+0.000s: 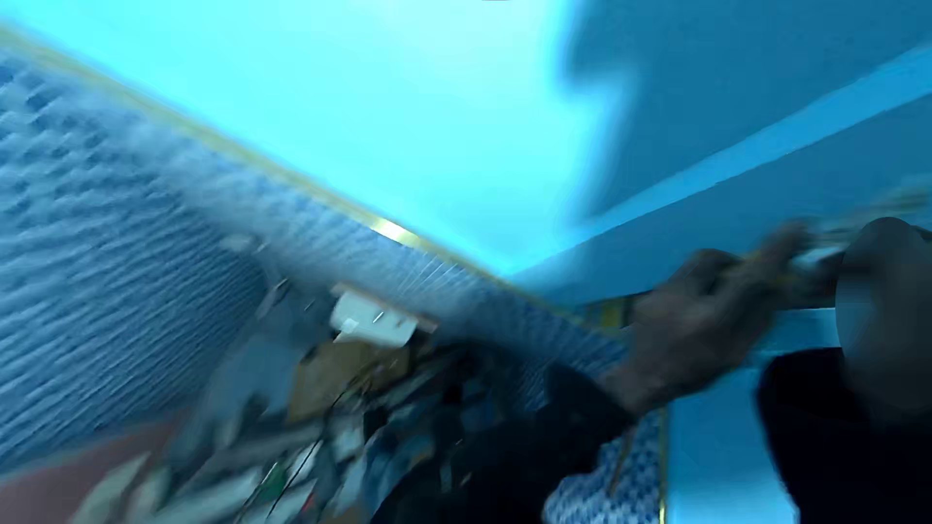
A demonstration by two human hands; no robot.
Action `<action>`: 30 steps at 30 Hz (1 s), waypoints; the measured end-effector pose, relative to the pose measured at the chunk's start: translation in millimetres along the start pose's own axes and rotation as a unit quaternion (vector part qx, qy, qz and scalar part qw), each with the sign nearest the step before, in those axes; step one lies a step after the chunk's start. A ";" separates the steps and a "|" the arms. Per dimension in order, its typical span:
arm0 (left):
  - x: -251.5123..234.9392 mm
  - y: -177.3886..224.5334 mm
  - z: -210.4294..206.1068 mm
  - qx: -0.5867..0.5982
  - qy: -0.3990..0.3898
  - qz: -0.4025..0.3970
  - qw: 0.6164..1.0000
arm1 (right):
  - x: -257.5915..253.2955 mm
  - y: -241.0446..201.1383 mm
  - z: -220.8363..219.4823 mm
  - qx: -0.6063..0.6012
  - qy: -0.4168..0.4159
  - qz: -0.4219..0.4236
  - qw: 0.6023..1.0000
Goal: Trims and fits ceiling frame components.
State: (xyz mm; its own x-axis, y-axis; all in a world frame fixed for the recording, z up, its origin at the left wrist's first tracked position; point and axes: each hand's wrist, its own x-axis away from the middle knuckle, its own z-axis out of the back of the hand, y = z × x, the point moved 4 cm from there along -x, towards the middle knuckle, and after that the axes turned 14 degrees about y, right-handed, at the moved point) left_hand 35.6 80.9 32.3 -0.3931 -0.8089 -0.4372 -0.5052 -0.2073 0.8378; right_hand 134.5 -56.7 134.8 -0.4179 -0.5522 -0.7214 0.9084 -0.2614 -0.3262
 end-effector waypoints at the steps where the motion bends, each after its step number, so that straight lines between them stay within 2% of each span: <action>1: -18.2 1.7 -2.8 0.005 0.014 -0.035 0.999 | -29.2 -34.8 -8.3 0.055 0.057 0.020 0.997; 3: -64.8 11.7 -13.7 0.006 0.025 -0.101 0.994 | -84.4 -63.2 -1.8 0.128 0.137 0.115 0.976; 5: -114.0 32.0 -25.5 -0.008 0.031 -0.173 0.984 | -137.5 -69.0 18.5 0.172 0.223 0.239 0.929; 7: -156.3 61.4 -34.5 -0.022 0.042 -0.235 0.971 | -186.9 -73.9 36.2 0.199 0.299 0.311 0.880; 12: -217.9 129.6 -60.0 -0.033 0.029 -0.336 0.941 | -270.3 -89.5 62.2 0.142 0.450 0.373 0.799; 15: -237.6 159.5 -89.6 0.013 0.014 -0.352 0.936 | -294.8 -94.7 70.7 0.135 0.523 0.381 0.751; 18: -248.9 183.5 -107.3 0.021 -0.034 -0.350 0.936 | -301.3 -85.5 66.8 0.195 0.557 0.397 0.703; 19: -255.2 185.0 -117.0 0.015 -0.041 -0.354 0.934 | -303.4 -77.3 66.2 0.198 0.564 0.403 0.693; 20: -263.9 177.5 -136.5 0.021 -0.010 -0.379 0.925 | -306.8 -63.8 70.3 0.188 0.571 0.405 0.689; 21: -275.6 160.6 -169.7 0.048 0.068 -0.421 0.903 | -310.1 -48.9 76.6 0.174 0.579 0.401 0.688; 22: -284.2 149.1 -195.2 0.061 0.101 -0.441 0.890 | -311.6 -42.5 80.2 0.161 0.583 0.396 0.691; 24: -286.4 140.2 -216.3 0.072 0.081 -0.440 0.891 | -311.9 -40.8 82.6 0.145 0.582 0.383 0.703; 25: -281.8 141.8 -212.2 0.096 0.050 -0.431 0.896 | -310.6 -44.2 81.6 0.142 0.584 0.374 0.707; 27: -269.4 157.9 -177.3 0.139 -0.043 -0.416 0.898 | -308.6 -49.1 80.1 0.143 0.584 0.370 0.709; 30: -269.4 168.5 -155.2 0.156 -0.076 -0.416 0.893 | -308.2 -41.1 87.3 0.158 0.570 0.387 0.707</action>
State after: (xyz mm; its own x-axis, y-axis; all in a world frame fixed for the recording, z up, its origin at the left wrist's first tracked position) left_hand 175.5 178.6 342.0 0.1293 -0.3580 -0.9247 -0.8508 -0.5191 0.0820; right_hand 225.2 55.2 423.8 0.6466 0.3233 -0.6909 0.7381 -0.4940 0.4596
